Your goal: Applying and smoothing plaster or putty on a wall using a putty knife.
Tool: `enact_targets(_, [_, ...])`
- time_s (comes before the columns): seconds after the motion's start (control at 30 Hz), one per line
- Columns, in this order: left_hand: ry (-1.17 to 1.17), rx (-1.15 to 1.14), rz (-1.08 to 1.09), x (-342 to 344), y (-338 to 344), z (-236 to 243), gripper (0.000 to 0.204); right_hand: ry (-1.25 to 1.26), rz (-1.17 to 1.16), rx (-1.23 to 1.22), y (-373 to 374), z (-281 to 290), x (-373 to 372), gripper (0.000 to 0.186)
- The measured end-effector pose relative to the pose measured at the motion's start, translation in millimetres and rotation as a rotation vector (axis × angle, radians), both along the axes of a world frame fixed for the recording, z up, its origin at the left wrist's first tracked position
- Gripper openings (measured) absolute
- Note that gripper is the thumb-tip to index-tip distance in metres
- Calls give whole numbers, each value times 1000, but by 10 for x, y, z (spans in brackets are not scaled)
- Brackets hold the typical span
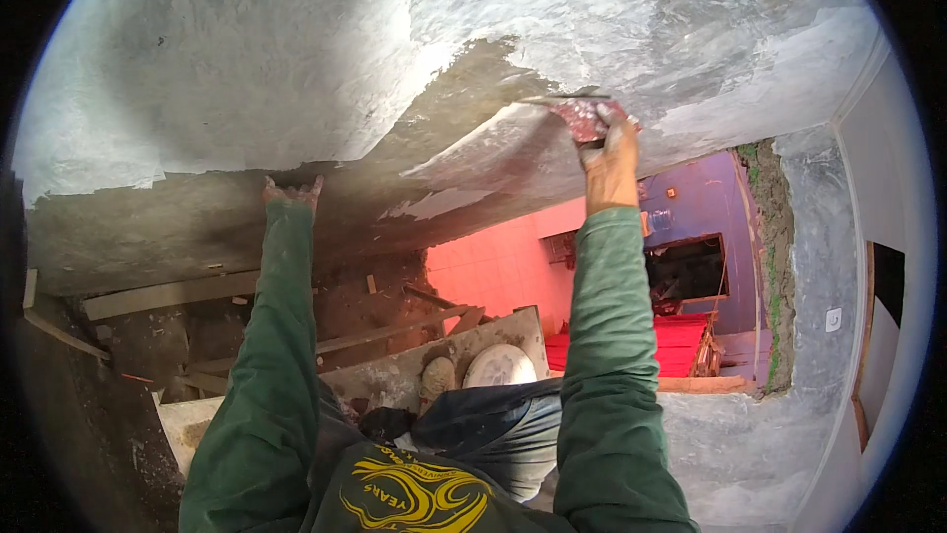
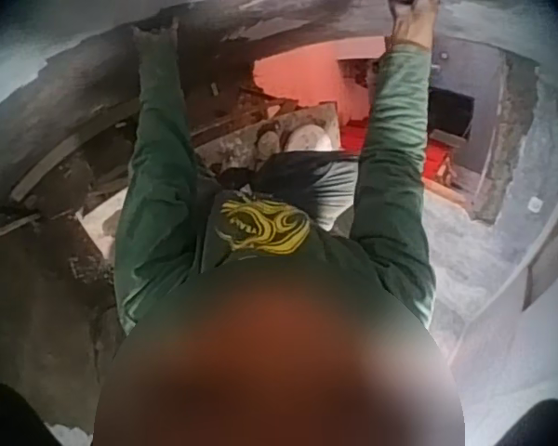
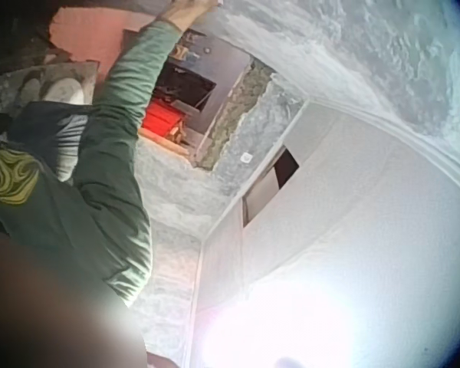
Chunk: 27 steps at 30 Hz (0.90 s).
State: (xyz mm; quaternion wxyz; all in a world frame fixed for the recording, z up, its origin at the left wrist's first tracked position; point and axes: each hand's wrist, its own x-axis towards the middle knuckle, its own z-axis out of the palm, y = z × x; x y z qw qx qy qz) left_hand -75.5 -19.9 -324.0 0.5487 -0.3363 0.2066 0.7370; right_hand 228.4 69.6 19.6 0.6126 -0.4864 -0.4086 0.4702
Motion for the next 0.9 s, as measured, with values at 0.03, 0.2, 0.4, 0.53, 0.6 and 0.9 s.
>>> enact_targets(0.03, [7,-17,4,8,-24,63,64,-34,-33,17,-24,105,-57,12])
enact_targets(0.2, [35,46,-43,29,74,-86,66,-242,58,85,324,644,354,11])
enact_targets(0.4, [87,-17,-108,48,89,164,64,-135,50,365,-265,1093,193,25])
enact_targets(0.53, [103,61,-115,44,69,377,62,-72,-220,306,-787,901,199,32])
enact_targets(0.6, [113,109,-109,71,45,366,61,94,31,205,-777,433,608,33])
enact_targets(0.9, [-62,5,-68,-7,138,54,66,-18,-124,199,-764,-259,731,30])
